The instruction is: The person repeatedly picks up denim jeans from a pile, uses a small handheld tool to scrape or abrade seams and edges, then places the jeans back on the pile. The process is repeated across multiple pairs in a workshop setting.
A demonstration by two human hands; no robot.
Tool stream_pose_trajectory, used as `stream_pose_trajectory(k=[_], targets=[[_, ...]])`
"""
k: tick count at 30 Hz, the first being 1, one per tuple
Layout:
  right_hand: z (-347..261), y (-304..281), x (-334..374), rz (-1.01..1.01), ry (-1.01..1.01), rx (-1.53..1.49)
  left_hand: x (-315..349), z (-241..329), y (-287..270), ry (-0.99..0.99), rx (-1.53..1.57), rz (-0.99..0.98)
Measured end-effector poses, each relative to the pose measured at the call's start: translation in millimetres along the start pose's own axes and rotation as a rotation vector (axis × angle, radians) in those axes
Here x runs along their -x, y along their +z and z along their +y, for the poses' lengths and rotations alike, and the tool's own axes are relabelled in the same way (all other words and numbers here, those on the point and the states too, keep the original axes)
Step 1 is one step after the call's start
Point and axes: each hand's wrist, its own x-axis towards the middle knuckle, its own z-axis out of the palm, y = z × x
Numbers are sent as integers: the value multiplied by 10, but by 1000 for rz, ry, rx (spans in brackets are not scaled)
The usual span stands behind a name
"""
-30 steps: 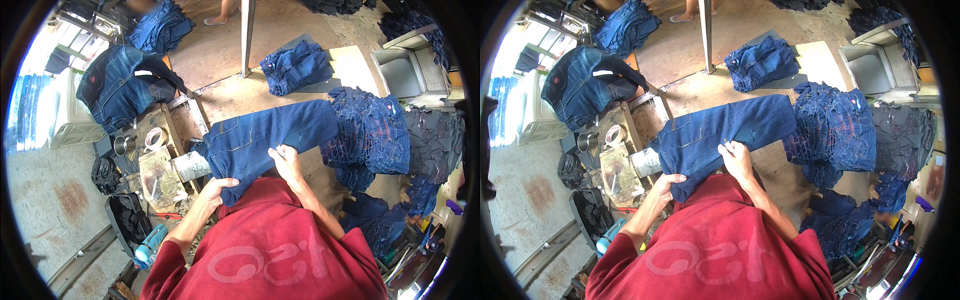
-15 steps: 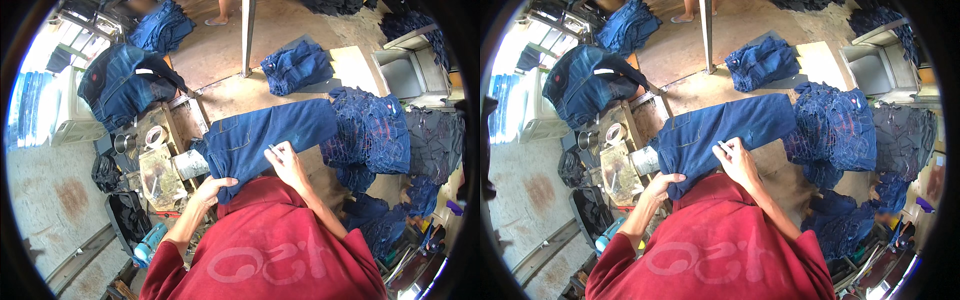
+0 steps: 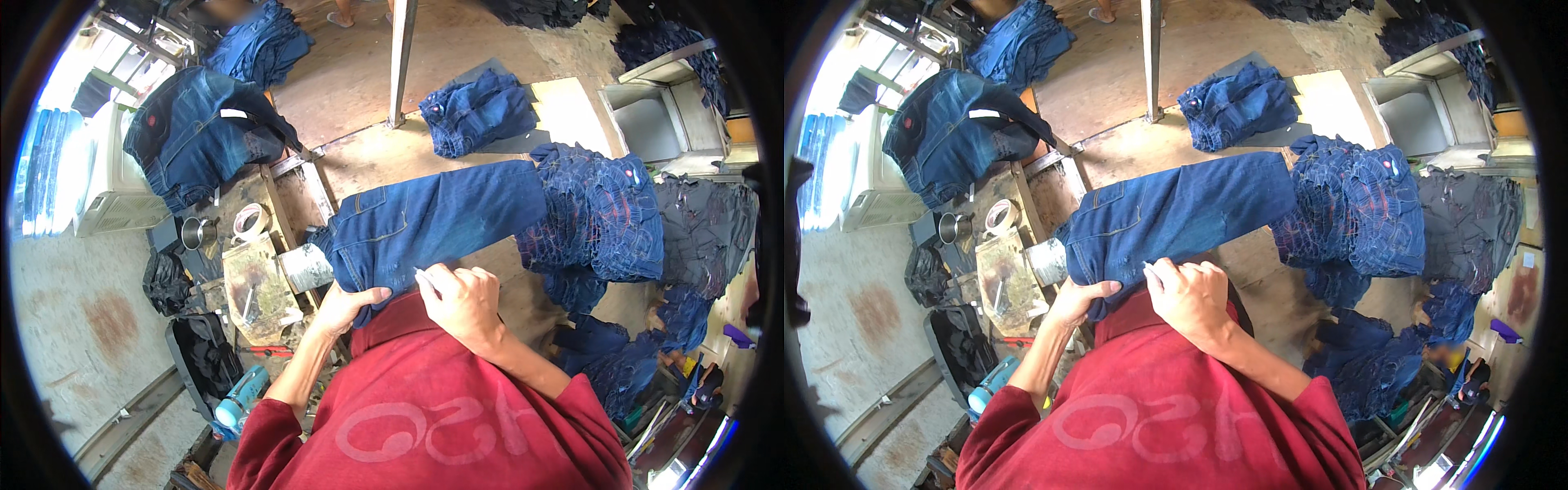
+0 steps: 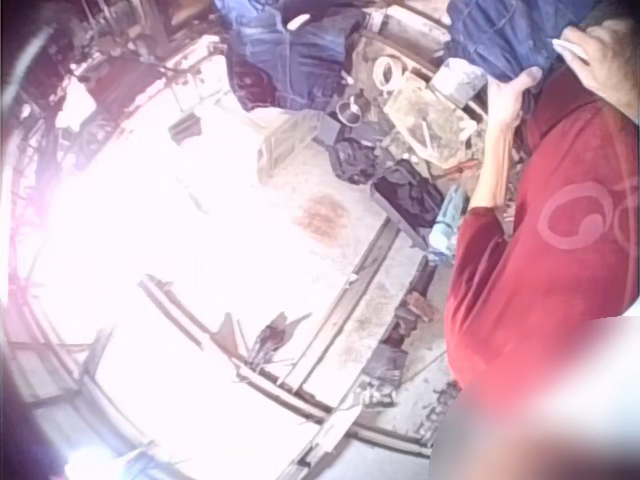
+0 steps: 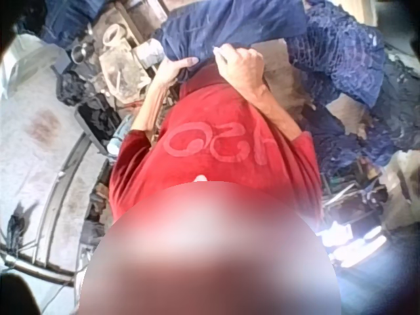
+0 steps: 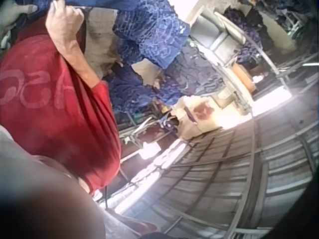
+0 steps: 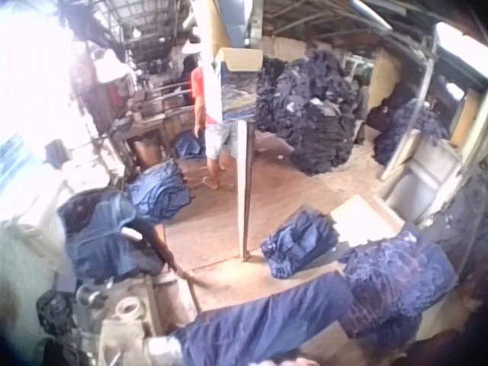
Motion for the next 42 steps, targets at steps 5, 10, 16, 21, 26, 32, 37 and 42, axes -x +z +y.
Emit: stream_pose_trajectory(k=[5,10,16,21,26,32,37,42], targets=[[-15,-19,-14,-79,68,-166,8,-19,-12,-46,25,8],[31,-26,-44,-153,144,-272,38,-17,-11,-91,35,8],[80,-37,-46,-119,155,-271,33,-18,-21,-119,44,15],[162,-71,-189,-30,121,-135,38,-34,-6,-75,59,39],[6,18,-260,-54,8,-297,61,-72,14,-50,125,69],[-32,40,-275,-69,12,-35,63,-89,10,-18,126,59],[-20,31,-304,-80,-4,-100,57,-92,20,-62,140,65],[-31,-11,-371,-96,10,-288,52,-47,45,-70,143,66]])
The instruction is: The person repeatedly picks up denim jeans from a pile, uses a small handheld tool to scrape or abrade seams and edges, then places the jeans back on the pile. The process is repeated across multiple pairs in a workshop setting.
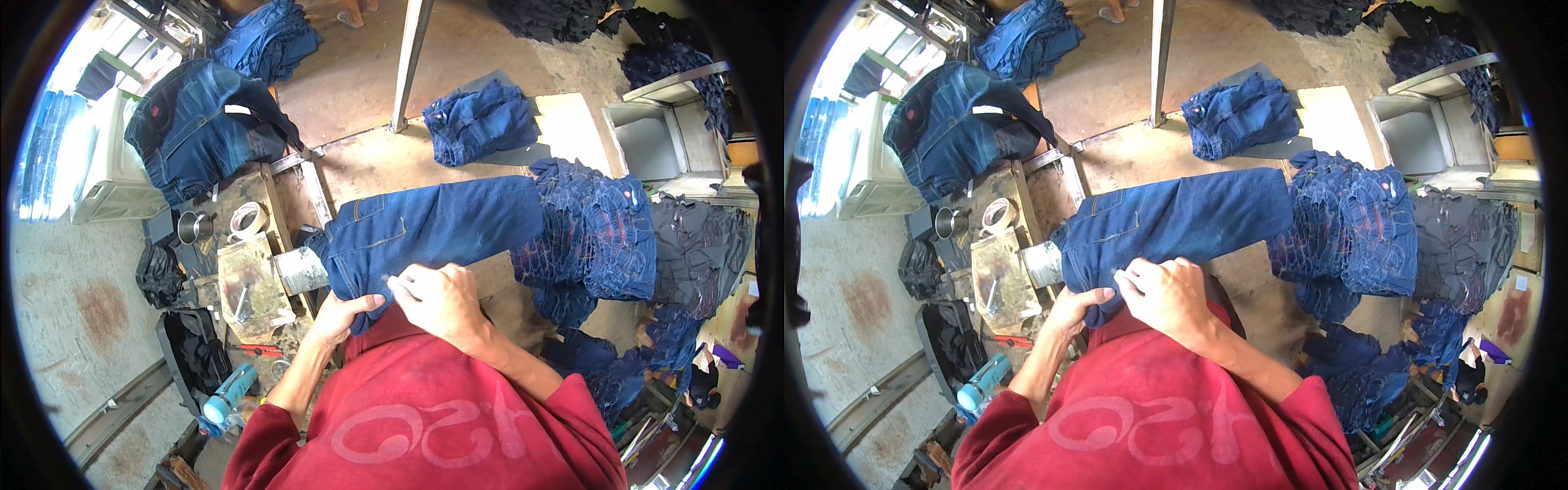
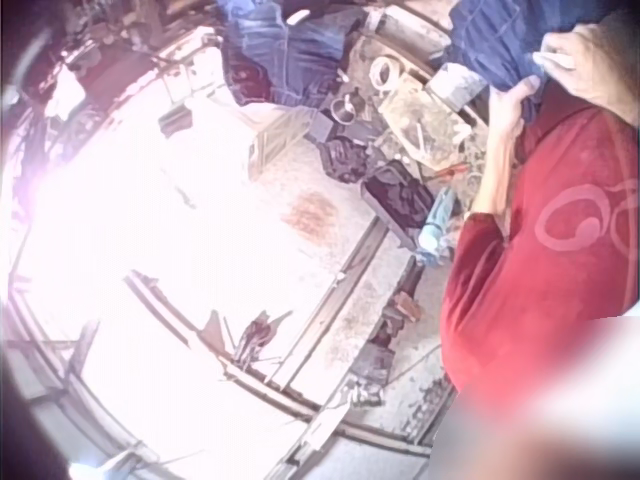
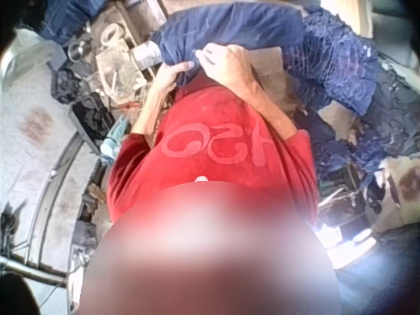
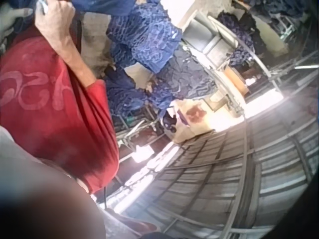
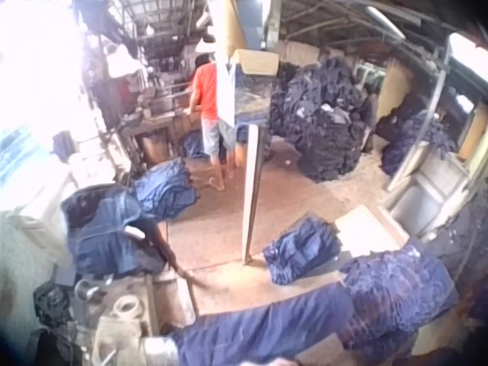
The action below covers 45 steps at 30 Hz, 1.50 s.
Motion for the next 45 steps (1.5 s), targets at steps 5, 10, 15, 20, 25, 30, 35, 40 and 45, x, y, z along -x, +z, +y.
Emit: stream_pose_trajectory(k=[5,10,15,20,25,30,35,40,45], targets=[[310,-92,76,37,51,322,-9,-13,-8,16,15,25],[1631,-267,426,192,619,-377,-188,-98,-338,-35,83,34],[3154,-596,630,581,1382,-851,-270,82,-1046,-183,-715,7],[3917,-503,554,687,1507,-1247,-237,272,-1258,-193,-483,-31],[4820,-777,571,908,1423,-1005,-1012,350,-512,289,-388,-77],[5438,-1301,286,1057,1322,-680,-1710,168,337,276,-470,-208],[5390,-1970,-616,791,896,-550,-1224,-655,760,-233,168,-176],[4759,-2170,-666,565,634,-37,-1789,-1171,1741,-278,76,-339],[3435,-1252,416,699,486,-83,-2632,-1176,3020,-146,461,-374]])
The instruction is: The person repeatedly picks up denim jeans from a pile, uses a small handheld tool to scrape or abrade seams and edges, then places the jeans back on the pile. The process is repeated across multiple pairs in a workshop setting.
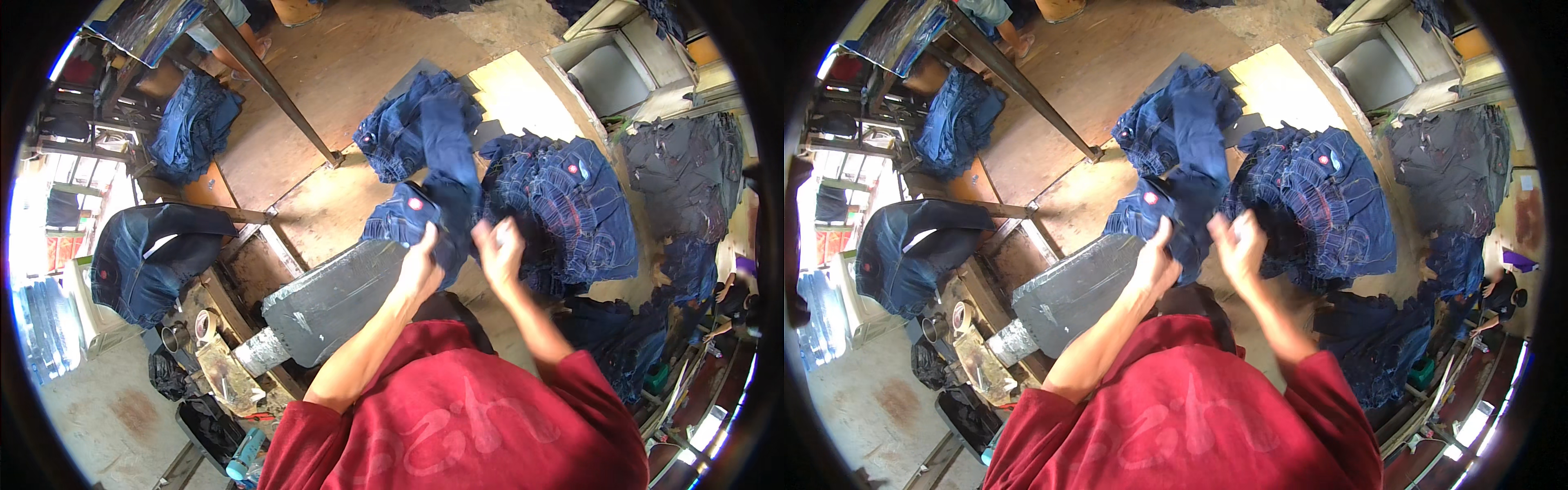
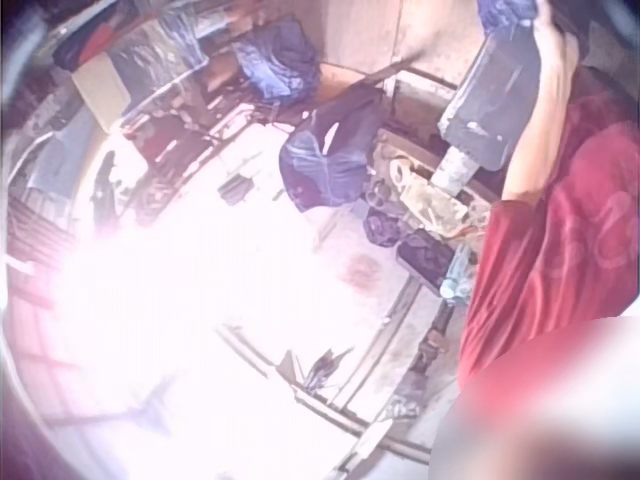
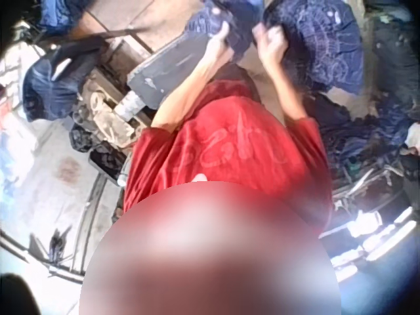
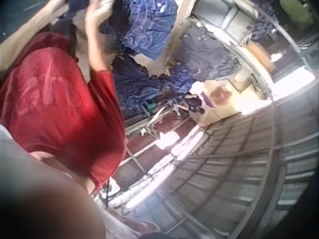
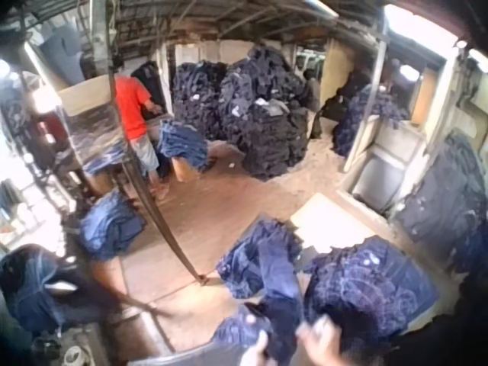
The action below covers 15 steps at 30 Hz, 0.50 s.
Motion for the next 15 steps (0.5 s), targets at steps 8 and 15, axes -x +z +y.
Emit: stream_pose_trajectory(k=[8,15], targets=[[-204,343,748,-471,-375,392,461,738,-214,270,234,9],[-1064,854,1482,-1055,-196,59,1601,1704,-1032,276,-28,236]])
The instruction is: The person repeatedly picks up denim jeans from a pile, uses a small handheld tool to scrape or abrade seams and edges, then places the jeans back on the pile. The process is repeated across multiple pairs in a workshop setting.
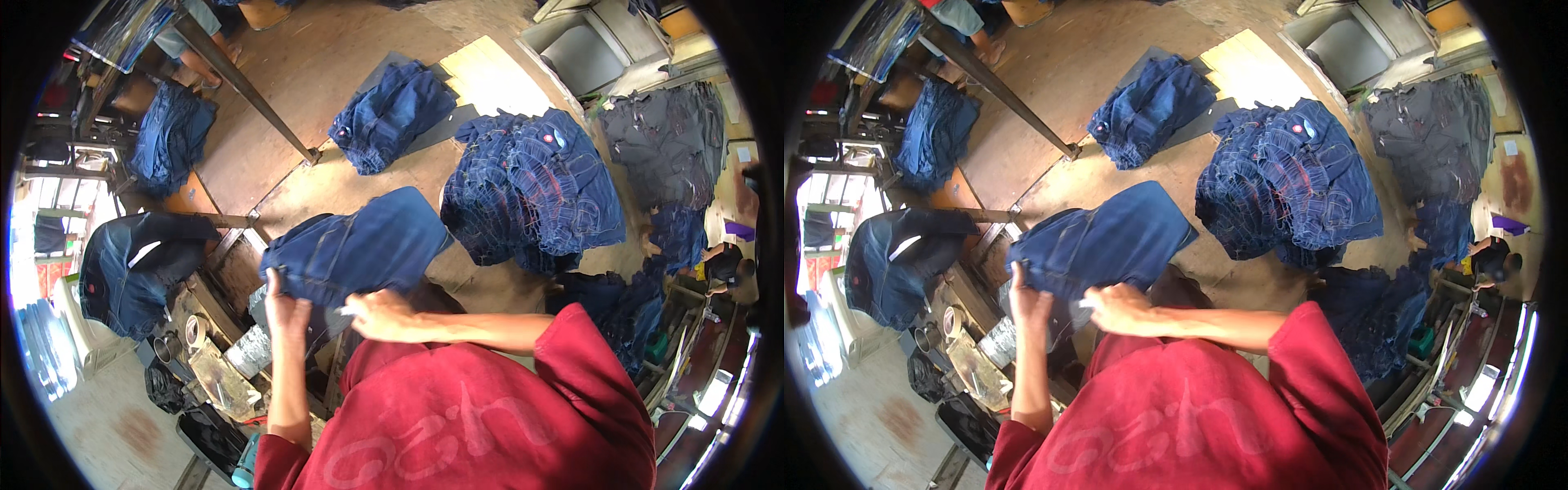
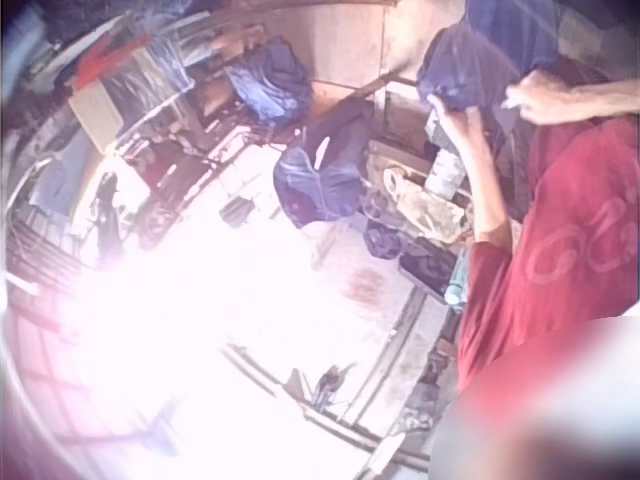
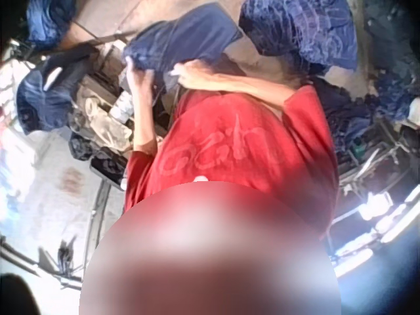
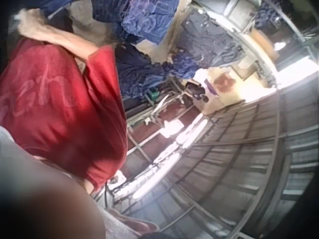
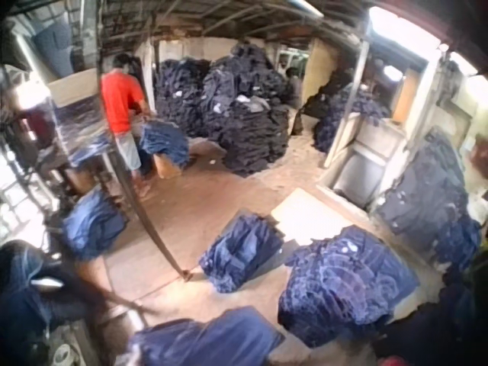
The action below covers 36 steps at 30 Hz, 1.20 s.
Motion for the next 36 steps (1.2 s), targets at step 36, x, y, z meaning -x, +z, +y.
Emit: stream_pose_trajectory(k=[36], targets=[[-206,202,-415,608,-144,354,-1815,16,230,265,-2069,-430]])
